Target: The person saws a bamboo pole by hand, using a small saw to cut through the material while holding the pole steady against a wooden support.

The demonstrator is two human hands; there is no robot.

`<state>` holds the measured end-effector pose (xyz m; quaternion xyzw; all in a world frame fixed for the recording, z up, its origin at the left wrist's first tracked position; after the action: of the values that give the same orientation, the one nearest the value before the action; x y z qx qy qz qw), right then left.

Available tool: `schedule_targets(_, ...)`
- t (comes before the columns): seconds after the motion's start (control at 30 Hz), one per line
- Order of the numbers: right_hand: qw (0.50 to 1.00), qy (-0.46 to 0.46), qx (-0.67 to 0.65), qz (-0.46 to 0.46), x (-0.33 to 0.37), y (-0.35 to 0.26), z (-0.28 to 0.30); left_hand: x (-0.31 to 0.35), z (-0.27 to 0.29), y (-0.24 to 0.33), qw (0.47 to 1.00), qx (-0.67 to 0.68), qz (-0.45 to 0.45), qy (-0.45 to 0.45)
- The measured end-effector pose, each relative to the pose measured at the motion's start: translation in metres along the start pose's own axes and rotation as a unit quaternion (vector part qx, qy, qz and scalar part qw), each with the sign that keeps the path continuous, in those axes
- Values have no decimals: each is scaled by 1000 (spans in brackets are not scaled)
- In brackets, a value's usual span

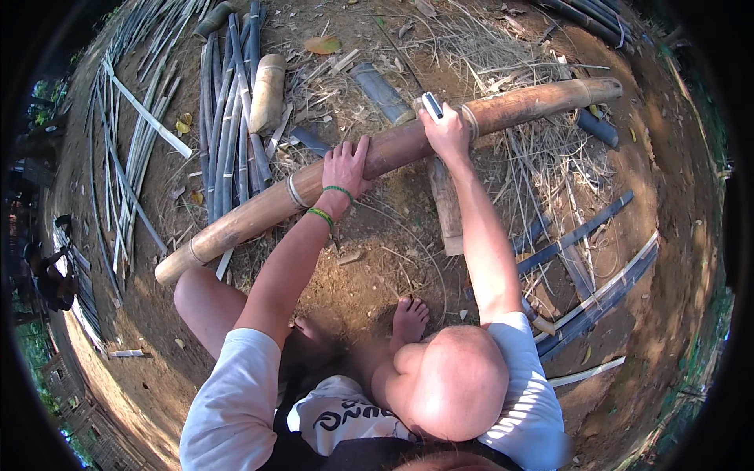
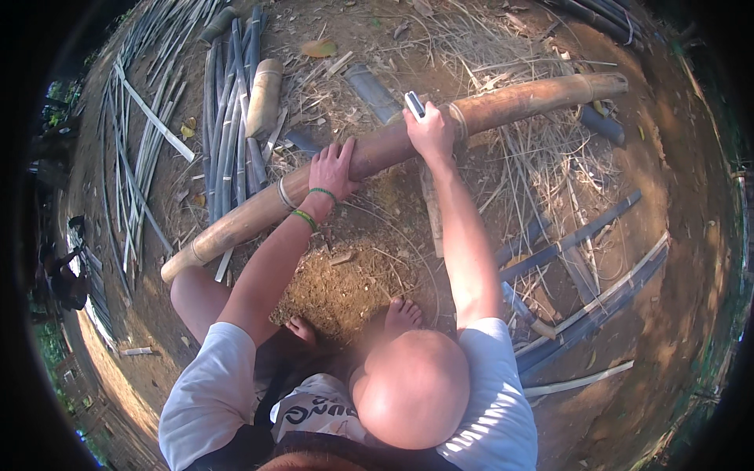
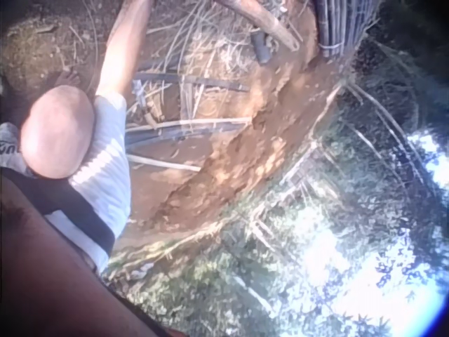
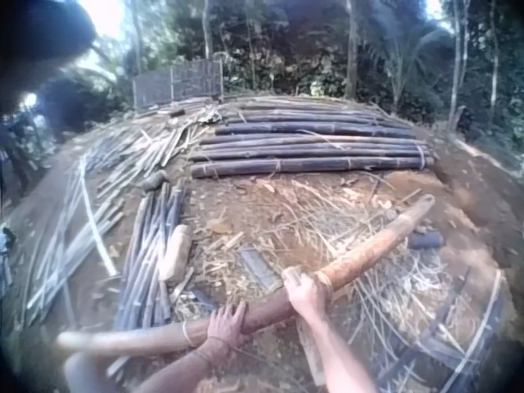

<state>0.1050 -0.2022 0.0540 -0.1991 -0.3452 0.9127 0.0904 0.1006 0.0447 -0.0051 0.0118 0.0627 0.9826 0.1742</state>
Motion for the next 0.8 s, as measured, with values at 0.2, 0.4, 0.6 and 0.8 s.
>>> schedule_targets(0.2, 992, 63, -107, 37, 51, -13, 37, -5, 7, -8, 999, 31, -12, -42)
schedule_targets(0.4, 988, -2, -150, -35, 126, -40, 88, -7, 2, -15, 976, 56, -28, -210)
schedule_targets(0.6, 984, -82, -136, -85, 213, -45, 69, -18, -1, -45, 967, 154, 11, -201)
schedule_targets(0.8, 969, -146, -114, -164, 273, -60, 57, 4, 4, -28, 993, 81, 48, -73)
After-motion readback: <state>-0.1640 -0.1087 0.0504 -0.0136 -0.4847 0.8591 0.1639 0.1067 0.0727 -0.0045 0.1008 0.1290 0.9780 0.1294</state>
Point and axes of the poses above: each hand's wrist, its own x-axis away from the middle knuckle, its own z-axis out of the back of the hand, y = z × x, the point moved 7 cm from there along -x, towards the middle knuckle, and after that the axes turned 9 degrees about z, right-handed, at the moved point
